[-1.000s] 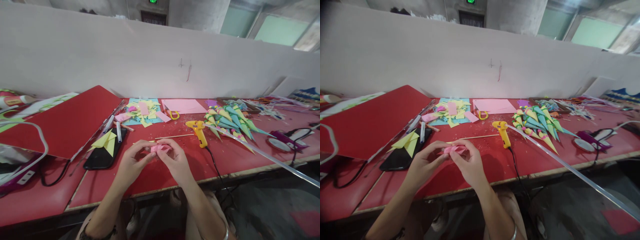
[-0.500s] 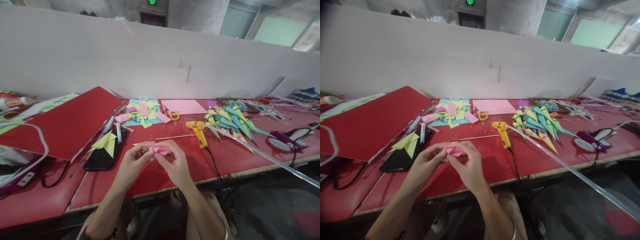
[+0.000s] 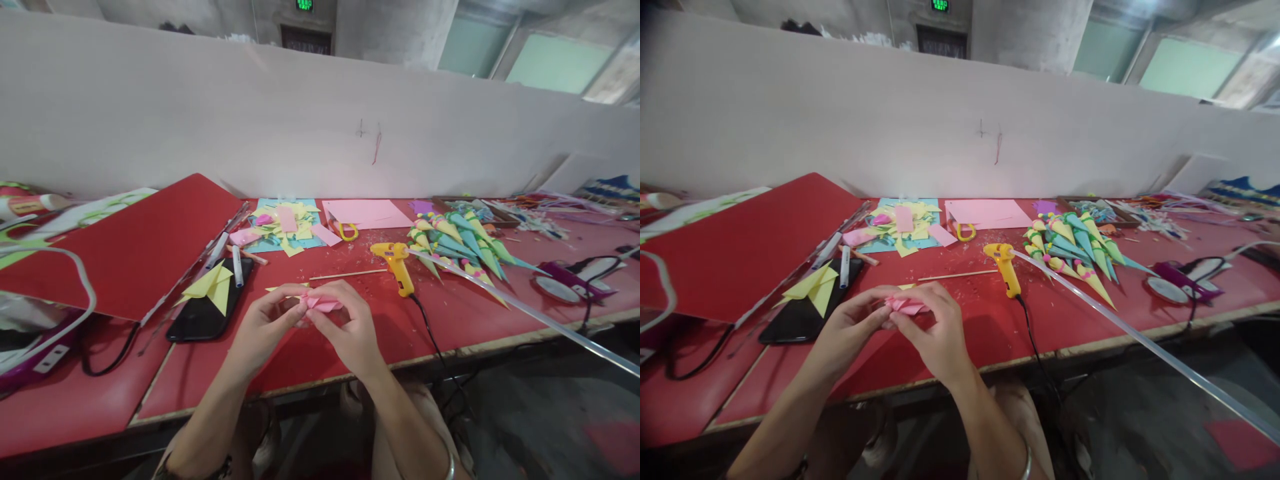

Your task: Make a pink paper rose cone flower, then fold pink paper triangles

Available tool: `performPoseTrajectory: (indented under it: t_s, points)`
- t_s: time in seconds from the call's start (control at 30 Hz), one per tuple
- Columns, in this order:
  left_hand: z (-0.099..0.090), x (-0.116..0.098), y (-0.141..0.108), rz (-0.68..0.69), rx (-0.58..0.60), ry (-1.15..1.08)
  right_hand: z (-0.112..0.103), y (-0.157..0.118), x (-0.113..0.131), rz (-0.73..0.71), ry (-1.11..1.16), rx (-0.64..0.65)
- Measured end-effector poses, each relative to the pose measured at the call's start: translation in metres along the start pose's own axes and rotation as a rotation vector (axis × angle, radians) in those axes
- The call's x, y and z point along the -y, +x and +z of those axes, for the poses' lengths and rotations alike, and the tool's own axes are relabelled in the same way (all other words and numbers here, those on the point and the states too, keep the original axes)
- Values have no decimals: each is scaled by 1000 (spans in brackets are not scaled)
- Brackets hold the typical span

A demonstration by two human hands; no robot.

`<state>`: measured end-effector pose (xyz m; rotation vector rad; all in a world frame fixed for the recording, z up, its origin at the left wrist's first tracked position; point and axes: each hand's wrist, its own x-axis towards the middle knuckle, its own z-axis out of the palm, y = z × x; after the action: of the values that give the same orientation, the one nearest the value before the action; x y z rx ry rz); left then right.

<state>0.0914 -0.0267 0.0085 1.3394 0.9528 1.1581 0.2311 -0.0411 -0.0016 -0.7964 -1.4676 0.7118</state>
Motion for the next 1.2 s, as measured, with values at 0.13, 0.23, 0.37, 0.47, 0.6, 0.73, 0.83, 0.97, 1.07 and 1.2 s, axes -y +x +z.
performPoseTrajectory:
  t_s: [0.13, 0.23, 0.37, 0.47, 0.6, 0.73, 0.83, 0.97, 1.07, 1.2]
  points:
    - [2, 2, 0, 62, 21, -56, 1, 1, -2, 63, 86, -37]
    - [3, 4, 1, 148, 23, -16, 3, 1, -3, 107, 158, -70]
    - [2, 5, 0, 299, -15, 161, 3, 1, -2, 153, 222, -45]
    - [2, 6, -1, 368, -5, 265, 2, 1, -1, 151, 211, -36]
    - [-4, 5, -1, 388, 21, 385, 0, 2, -1, 147, 204, -41]
    - [-23, 4, 11, 402, 70, 713, -1, 4, -4, 228, 265, -74]
    - [-39, 13, 27, 409, 138, 1038, -2, 5, -6, 273, 336, -117]
    - [-49, 28, 43, 359, 187, 1232, -3, 6, -8, 301, 344, -154]
    - [-49, 33, 46, 324, 225, 1239, -5, 5, -9, 299, 345, -150]
    - [-48, 32, 45, 293, 265, 1222, -6, 5, -8, 305, 339, -146]
